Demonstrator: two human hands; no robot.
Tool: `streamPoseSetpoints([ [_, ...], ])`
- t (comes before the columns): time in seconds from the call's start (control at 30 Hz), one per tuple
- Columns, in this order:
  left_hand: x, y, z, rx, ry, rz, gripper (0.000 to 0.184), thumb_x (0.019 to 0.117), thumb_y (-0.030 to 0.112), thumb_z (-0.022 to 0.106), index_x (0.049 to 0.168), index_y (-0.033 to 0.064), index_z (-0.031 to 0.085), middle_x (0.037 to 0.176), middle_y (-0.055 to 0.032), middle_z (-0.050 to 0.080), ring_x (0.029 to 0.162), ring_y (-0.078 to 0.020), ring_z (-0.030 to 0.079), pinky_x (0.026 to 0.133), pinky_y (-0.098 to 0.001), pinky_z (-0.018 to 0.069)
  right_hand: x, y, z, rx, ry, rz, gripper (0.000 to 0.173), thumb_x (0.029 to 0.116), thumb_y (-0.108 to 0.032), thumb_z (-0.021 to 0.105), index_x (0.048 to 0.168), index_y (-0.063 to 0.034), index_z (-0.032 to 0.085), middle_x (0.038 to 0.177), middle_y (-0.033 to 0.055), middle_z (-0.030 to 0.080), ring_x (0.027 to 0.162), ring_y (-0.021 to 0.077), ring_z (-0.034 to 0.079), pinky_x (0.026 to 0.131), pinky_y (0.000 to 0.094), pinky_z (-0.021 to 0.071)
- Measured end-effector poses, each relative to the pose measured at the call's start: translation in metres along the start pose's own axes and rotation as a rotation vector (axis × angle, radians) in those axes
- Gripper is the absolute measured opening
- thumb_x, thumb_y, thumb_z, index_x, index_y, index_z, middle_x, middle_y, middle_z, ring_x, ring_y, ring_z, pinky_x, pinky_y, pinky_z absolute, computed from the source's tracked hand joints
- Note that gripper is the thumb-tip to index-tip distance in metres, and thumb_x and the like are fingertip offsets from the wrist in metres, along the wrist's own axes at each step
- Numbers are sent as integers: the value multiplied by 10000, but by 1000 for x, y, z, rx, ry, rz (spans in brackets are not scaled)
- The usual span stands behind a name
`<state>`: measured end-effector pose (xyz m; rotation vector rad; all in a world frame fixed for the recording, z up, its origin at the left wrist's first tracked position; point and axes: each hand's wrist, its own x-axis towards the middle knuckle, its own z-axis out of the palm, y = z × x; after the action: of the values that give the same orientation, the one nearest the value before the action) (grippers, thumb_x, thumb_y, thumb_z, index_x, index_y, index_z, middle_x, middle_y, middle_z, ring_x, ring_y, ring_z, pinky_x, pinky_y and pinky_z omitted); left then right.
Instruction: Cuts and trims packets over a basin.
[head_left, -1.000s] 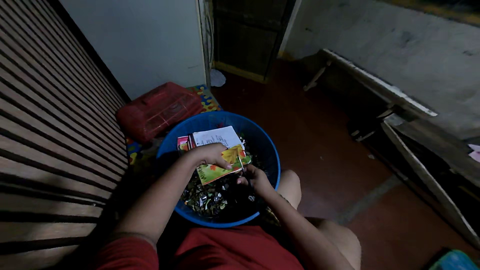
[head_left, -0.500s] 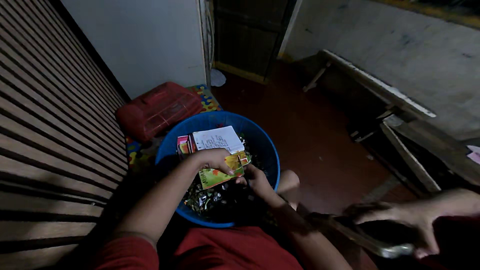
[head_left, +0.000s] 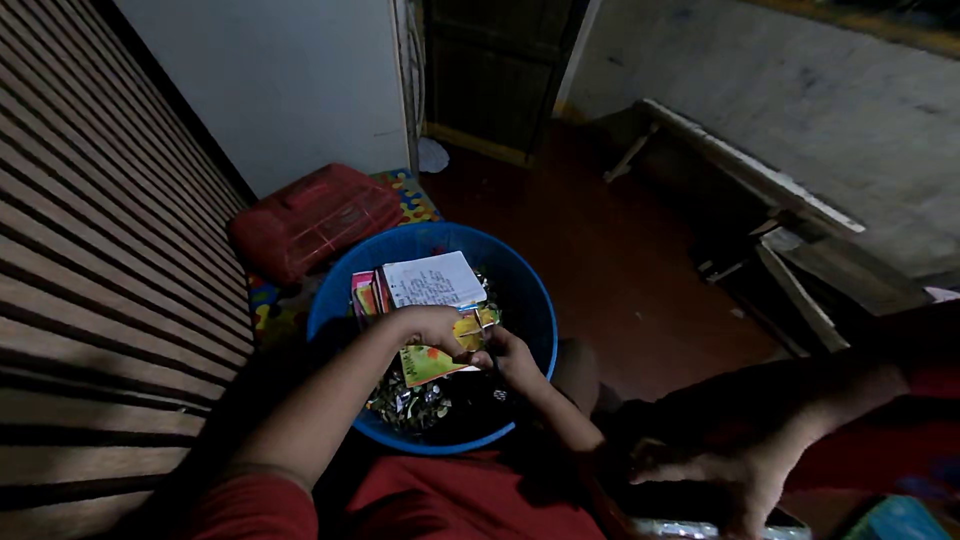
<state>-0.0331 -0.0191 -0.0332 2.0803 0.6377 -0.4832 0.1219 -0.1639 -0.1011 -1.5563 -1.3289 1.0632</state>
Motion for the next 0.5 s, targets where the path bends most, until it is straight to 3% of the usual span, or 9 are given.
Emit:
streamPoseSetpoints([
  [0.1, 1, 0, 1, 6, 0, 3, 363, 892, 170, 797, 1123, -61, 639, 1027, -162, 675, 923, -222, 648, 881, -470, 526, 0, -2, 0, 5, 7, -13, 461, 851, -386, 811, 1053, -9, 638, 804, 20, 648, 677, 72, 612, 666, 285, 545],
  [0.23, 5, -6, -2, 47, 22, -34, 417, 907, 214, 791, 1172, -68, 635, 1080, -199, 673, 988, -276, 653, 929, -520, 514, 6, 0, -1, -48, -16, 73, 473, 873, -387, 800, 1113, -15, 633, 887, 66, 669, 755, 125, 638, 734, 340, 556],
  [0.33, 14, -25, -6, 154, 54, -120, 516, 924, 274, 780, 1243, -97, 616, 1185, -290, 642, 1122, -409, 623, 1007, -625, 452, 12, -1, -4, -267, -77, 230, 644, 851, -425, 821, 1285, -10, 590, 1104, 181, 677, 999, 288, 668, 919, 505, 541],
  [0.4, 16, -36, -6, 205, 79, -174, 634, 915, 346, 785, 1351, -67, 578, 1307, -307, 601, 1250, -445, 569, 1076, -645, 403, 15, -3, -2, -419, -121, 287, 764, 818, -429, 852, 1369, -11, 526, 1210, 214, 651, 1126, 346, 642, 988, 548, 513],
  [0.5, 10, -32, -5, 191, 179, -179, 782, 890, 384, 807, 1508, 42, 472, 1448, -256, 532, 1347, -406, 516, 1131, -593, 393, 19, 9, 5, -606, -116, 235, 640, 847, -237, 800, 1396, -12, 559, 1397, 260, 548, 1316, 422, 515, 1100, 567, 427],
])
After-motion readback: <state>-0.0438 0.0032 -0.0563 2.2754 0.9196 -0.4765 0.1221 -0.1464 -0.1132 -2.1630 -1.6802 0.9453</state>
